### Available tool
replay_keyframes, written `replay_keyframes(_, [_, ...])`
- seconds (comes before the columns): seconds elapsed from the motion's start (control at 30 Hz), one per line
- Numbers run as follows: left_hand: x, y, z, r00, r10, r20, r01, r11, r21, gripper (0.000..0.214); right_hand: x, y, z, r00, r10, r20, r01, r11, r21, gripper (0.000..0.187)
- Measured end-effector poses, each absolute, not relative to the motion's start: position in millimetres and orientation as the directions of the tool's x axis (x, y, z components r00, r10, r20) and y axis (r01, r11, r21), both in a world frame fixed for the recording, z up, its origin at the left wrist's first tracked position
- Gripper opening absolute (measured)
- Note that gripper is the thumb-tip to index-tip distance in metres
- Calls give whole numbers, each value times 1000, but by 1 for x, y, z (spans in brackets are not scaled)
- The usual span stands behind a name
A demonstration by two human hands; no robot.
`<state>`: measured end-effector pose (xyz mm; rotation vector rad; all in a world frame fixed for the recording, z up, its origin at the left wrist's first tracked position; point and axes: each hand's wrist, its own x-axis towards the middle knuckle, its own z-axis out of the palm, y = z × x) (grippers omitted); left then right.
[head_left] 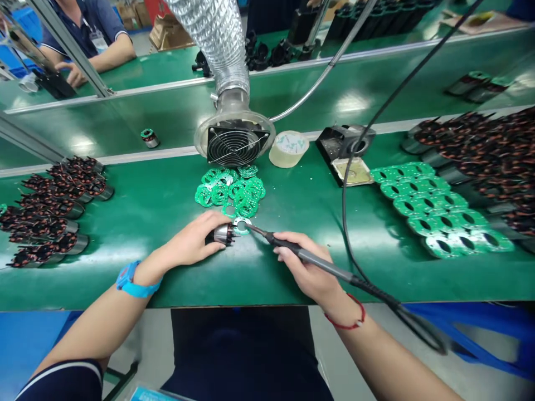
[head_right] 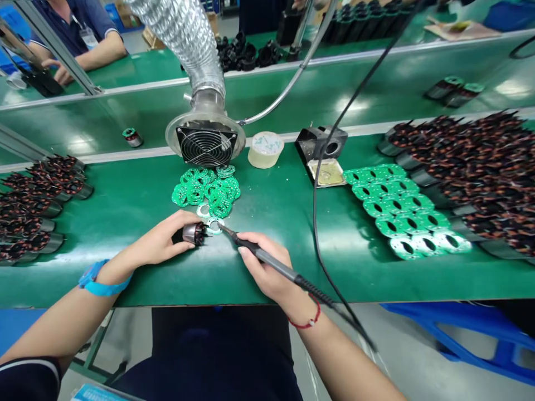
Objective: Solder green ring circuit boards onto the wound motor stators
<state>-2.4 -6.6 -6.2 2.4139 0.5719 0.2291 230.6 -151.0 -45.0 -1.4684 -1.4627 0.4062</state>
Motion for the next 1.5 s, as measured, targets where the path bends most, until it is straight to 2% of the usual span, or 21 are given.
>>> replay_keyframes(0.13, [-7,-1,-13,873,481,86,313,-685,657,45,231,-154,-49,250,905,343,487,188,-853,17])
replay_keyframes(0.5, [-3,-1,-11,885,461,64,322,-706,631,42,234,-150,-45,158,948,275,499,163,-851,16])
replay_keyframes(0.7, [-3,-2,-11,882,466,75,324,-713,621,41,229,-151,-40,119,912,392,550,268,-791,13])
replay_keyframes(0.87, [-2,-2,-10,886,458,66,327,-719,613,42,225,-150,-37,-26,823,568,644,448,-620,14])
replay_keyframes(0.93, [-2,-2,-10,888,456,67,325,-723,610,42,224,-151,-37,-33,820,571,663,446,-602,13])
replay_keyframes(1.07, [-3,-2,-10,887,457,68,328,-727,603,42,224,-155,-38,22,860,510,658,372,-655,14])
replay_keyframes(1.33, [-3,-2,-10,890,449,84,310,-730,610,43,225,-154,-39,9,869,495,632,379,-676,16])
replay_keyframes(1.43, [-2,-2,-10,889,451,79,311,-722,618,43,222,-155,-37,-46,839,542,666,430,-610,16])
replay_keyframes(1.5, [-2,-2,-11,888,452,80,311,-719,621,44,218,-155,-36,-149,798,583,713,495,-496,17])
